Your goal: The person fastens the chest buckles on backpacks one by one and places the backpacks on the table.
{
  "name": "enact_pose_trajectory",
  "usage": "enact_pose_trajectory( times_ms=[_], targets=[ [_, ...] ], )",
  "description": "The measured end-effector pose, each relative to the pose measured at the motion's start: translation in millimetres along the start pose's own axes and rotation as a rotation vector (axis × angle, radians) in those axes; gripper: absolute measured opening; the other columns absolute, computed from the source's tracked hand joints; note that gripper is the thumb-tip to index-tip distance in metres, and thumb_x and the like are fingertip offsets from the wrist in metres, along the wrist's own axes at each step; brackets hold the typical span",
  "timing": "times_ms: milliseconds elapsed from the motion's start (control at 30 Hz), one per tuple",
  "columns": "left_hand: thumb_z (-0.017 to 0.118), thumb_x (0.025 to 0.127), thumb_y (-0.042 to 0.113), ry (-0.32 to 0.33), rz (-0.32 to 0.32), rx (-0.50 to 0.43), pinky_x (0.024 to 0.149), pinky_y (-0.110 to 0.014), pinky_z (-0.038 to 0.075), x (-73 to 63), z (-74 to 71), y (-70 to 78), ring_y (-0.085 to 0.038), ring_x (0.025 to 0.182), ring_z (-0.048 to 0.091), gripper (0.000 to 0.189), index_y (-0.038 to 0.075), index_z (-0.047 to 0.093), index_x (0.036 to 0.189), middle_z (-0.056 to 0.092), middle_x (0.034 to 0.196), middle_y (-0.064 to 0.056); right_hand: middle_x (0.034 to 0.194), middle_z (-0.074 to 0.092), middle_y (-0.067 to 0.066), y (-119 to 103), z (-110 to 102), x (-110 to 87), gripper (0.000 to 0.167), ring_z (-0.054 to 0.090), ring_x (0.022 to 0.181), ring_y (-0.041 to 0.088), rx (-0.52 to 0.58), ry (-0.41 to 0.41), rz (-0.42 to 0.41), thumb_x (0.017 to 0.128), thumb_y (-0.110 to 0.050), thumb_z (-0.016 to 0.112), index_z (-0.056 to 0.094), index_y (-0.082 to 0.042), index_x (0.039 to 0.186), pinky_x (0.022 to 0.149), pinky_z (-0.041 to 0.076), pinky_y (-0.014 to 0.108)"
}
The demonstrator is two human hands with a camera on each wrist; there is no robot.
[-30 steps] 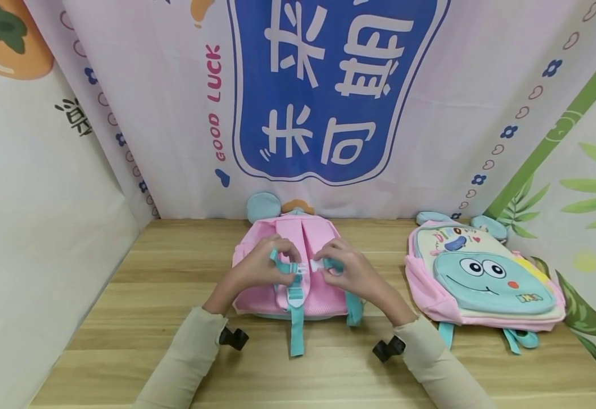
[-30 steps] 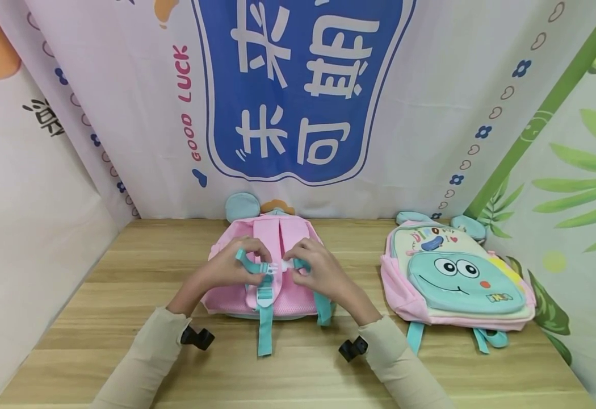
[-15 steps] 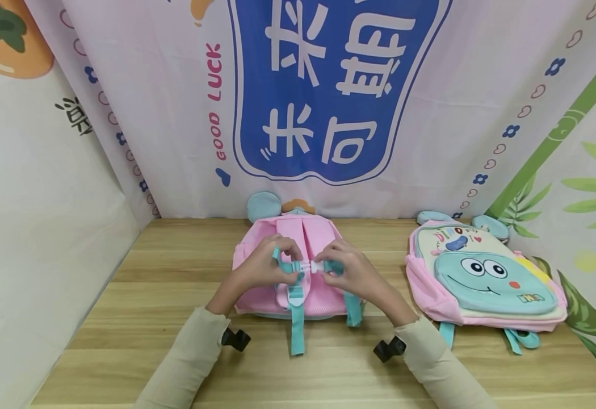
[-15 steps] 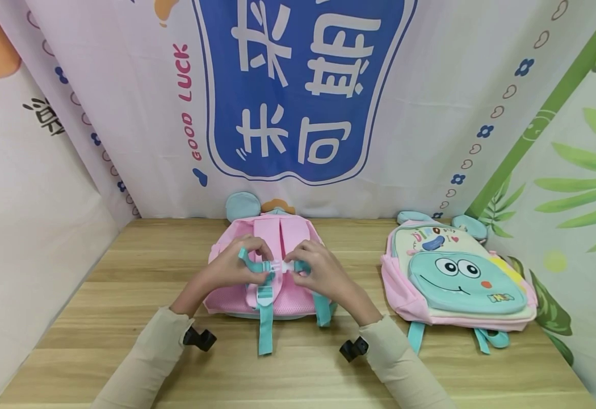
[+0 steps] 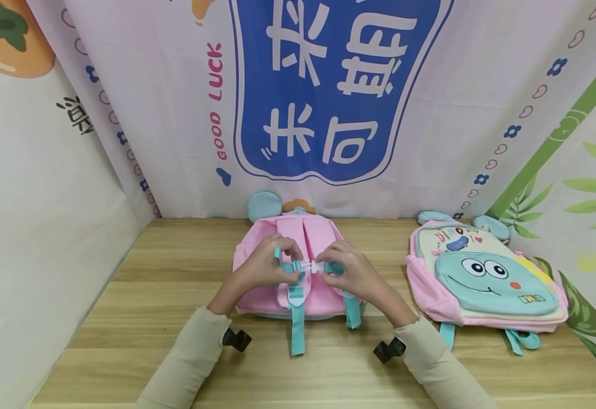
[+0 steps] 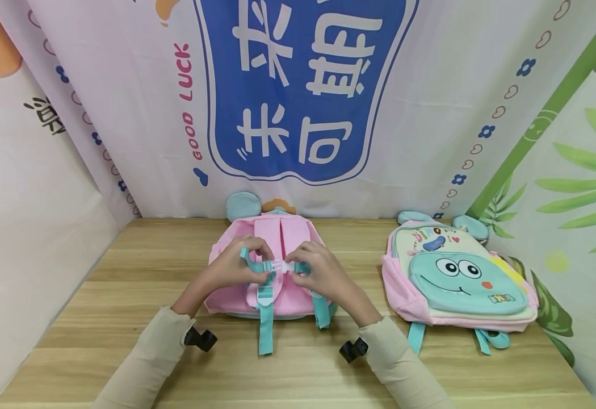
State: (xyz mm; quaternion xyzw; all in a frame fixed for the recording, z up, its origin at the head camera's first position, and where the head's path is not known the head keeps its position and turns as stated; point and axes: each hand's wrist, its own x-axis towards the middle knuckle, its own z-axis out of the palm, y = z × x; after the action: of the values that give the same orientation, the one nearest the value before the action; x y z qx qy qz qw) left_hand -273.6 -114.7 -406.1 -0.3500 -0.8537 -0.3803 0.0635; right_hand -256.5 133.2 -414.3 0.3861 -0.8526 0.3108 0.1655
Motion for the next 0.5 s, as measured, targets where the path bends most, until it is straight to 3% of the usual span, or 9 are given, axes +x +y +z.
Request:
enact_pose_trajectory(
  times_ms=[500],
  targets=[
    [0.085, 0.071, 0.009, -0.021, 0.003, -0.014, 0.077, -0.03, 0.05, -0.1, -0.1, 2.6, -0.026, 0.086, 0.061, 0.023, 0.011, 0.072, 0.089, 0.068, 0.083, 0.002, 0.099, 0.069, 0.003, 0.2, 2.7, -1.0, 0.024, 0.064, 0.093, 0.016, 0.02, -0.016, 0.024, 0.081, -0.006, 0.084, 0.075, -0.008, 0.103, 0.081, 0.059, 0.033]
  ],
)
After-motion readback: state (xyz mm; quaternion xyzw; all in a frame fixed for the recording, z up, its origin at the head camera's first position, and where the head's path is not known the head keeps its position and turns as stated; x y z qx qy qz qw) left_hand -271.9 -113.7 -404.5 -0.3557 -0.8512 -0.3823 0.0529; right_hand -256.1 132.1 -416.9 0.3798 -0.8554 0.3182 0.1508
